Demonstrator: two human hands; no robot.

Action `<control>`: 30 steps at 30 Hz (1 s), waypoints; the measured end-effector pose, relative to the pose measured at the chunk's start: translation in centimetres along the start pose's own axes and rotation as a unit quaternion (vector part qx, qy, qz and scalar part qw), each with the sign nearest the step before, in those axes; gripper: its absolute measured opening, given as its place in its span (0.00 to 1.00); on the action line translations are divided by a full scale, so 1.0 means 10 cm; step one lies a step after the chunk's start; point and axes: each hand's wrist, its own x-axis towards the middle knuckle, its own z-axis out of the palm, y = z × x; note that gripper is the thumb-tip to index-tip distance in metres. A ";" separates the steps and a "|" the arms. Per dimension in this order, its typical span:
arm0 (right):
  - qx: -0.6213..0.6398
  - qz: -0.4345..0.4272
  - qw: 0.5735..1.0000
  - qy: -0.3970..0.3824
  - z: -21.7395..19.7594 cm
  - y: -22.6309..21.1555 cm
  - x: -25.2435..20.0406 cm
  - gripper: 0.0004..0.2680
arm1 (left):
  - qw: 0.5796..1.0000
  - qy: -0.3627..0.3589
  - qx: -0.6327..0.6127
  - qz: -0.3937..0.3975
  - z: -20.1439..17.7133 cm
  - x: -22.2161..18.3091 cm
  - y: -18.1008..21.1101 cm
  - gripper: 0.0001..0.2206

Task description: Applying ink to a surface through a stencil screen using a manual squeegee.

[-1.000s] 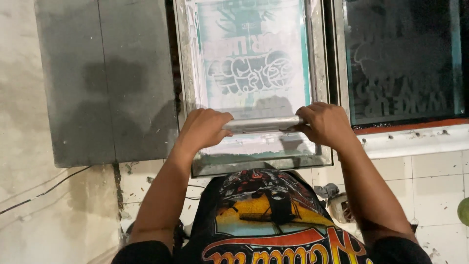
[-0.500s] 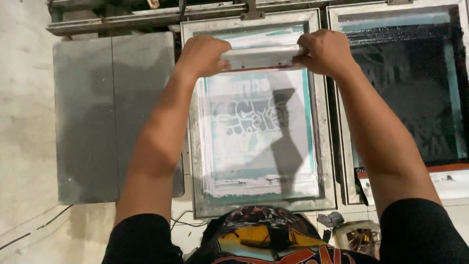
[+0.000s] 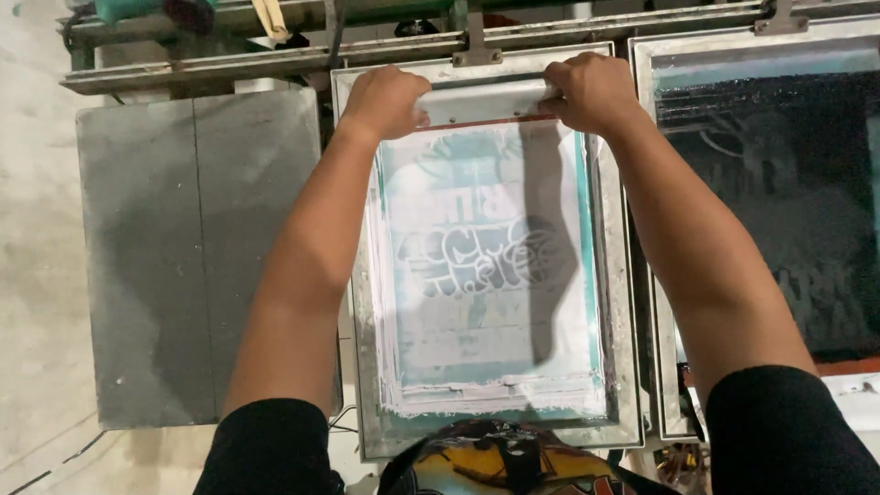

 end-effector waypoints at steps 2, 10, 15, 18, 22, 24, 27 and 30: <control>-0.004 -0.001 1.000 0.013 0.03 -0.01 -0.02 0.11 | 1.000 -0.005 0.012 -0.005 0.02 0.00 0.03 0.13; -0.030 0.035 0.998 -0.042 -0.17 -0.24 -0.03 0.19 | 0.996 0.093 -0.001 -0.001 0.31 -0.11 0.20 0.16; -0.041 0.046 0.989 -0.135 -0.09 -0.33 0.07 0.15 | 0.995 0.085 0.015 -0.040 0.48 -0.04 0.23 0.16; 0.001 0.049 0.991 -0.121 -0.02 -0.28 0.08 0.12 | 0.997 0.061 0.028 -0.028 0.47 0.01 0.18 0.12; -0.010 0.041 0.993 -0.107 0.01 -0.25 0.10 0.12 | 0.999 0.021 0.029 -0.033 0.36 0.02 0.18 0.12; -0.030 0.024 0.995 -0.090 0.00 -0.24 0.09 0.11 | 0.999 0.014 0.028 -0.028 0.30 -0.01 0.20 0.12; -0.005 0.037 0.997 -0.067 0.07 -0.23 0.08 0.11 | 0.998 0.027 0.058 -0.016 0.34 0.02 0.16 0.10; -0.007 0.055 0.993 -0.108 -0.05 -0.25 0.08 0.13 | 0.999 0.017 0.047 -0.019 0.19 0.02 0.20 0.07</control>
